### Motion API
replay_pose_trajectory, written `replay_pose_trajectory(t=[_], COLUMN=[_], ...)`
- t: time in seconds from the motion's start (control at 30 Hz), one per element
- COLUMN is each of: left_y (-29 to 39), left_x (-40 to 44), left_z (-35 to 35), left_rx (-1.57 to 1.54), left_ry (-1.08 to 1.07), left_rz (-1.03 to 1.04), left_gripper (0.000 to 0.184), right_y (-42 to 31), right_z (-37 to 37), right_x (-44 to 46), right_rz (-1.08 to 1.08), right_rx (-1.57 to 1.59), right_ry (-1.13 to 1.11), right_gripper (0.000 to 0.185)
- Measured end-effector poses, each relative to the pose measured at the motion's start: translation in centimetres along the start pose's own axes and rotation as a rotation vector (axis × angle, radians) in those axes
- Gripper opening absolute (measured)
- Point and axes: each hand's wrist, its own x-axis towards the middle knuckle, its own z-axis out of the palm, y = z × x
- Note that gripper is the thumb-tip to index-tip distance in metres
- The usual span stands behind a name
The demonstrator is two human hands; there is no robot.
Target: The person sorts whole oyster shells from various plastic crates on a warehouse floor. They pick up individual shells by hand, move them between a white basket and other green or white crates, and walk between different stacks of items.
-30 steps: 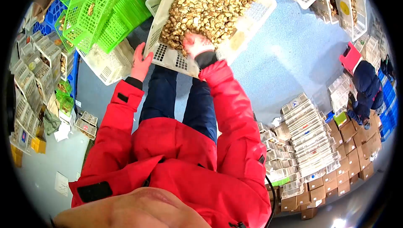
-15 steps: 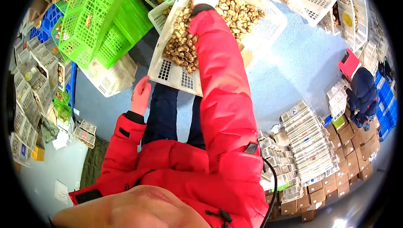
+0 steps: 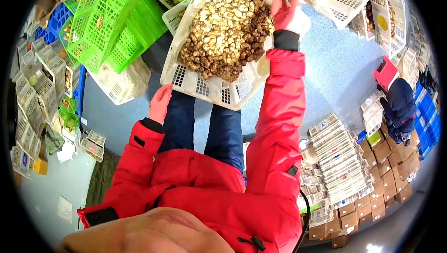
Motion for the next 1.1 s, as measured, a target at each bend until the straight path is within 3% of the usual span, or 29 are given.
replay_pose_trajectory(t=[0.07,0.13,0.2,0.23,0.27,0.3,0.33,0.4,0.47,0.6,0.67,0.73,0.8,0.87,0.93,1.1], left_y=[-0.1,0.2,1.1,1.7,2.2,2.6,2.7,2.8,2.7,3.2,3.6,3.3,3.2,3.2,3.5,5.1], left_x=[-0.4,-0.2,-0.6,-0.8,-0.8,-0.9,-1.0,-0.7,-0.1,0.8,0.9,0.6,0.9,0.9,1.0,2.0], left_z=[0.2,0.5,1.1,1.5,1.8,2.0,2.1,2.4,2.4,2.5,2.4,2.4,2.2,2.2,2.1,2.0], left_rx=[0.019,0.023,-0.02,-0.034,-0.047,-0.035,-0.048,-0.077,-0.13,-0.156,-0.173,-0.235,-0.247,-0.222,-0.218,-0.226], left_ry=[0.011,0.045,0.052,0.042,0.033,0.007,-0.026,-0.09,-0.11,-0.13,-0.115,-0.115,-0.122,-0.13,-0.143,-0.191], left_rz=[-0.007,-0.013,-0.024,-0.027,-0.029,-0.043,-0.065,-0.1,-0.092,-0.074,-0.11,-0.129,-0.134,-0.162,-0.172,-0.131], left_gripper=[0.025,0.025,0.024,0.024,0.024,0.024,0.025,0.026,0.026,0.028,0.028,0.03,0.03,0.031,0.031,0.033], right_y=[-0.5,1.6,4.6,7.5,11.1,13.2,15.5,18.8,19.1,14.3,12.5,12.0,13.2,14.3,18.4,17.1], right_z=[-2.4,-2.8,0.0,0.8,0.4,0.9,1.5,1.7,2.7,0.3,-2.7,-3.5,-1.6,4.3,2.6,2.0], right_x=[1.7,1.1,-2.9,-3.4,-2.6,-2.0,-1.5,-0.9,-0.3,-3.2,-3.7,-4.7,-4.2,-5.2,-2.6,-3.8], right_rz=[0.019,-0.025,0.13,0.263,0.293,-0.007,-0.094,-0.006,0.233,0.262,0.145,-0.224,-0.334,-0.255,-0.487,-0.274], right_rx=[0.044,-0.3,-0.562,-0.69,-0.904,-1.635,-1.935,-2.19,-2.204,-1.873,-1.765,-2.019,-1.995,-2.157,-2.347,-2.219], right_ry=[0.048,0.061,-0.165,-0.125,-0.182,-0.275,-0.249,-0.265,-0.164,-0.023,0.11,0.142,-0.18,-0.482,-0.651,-0.481], right_gripper=[0.049,0.037,0.031,0.029,0.035,0.045,0.055,0.053,0.051,0.053,0.054,0.054,0.049,0.04,0.029,0.027])
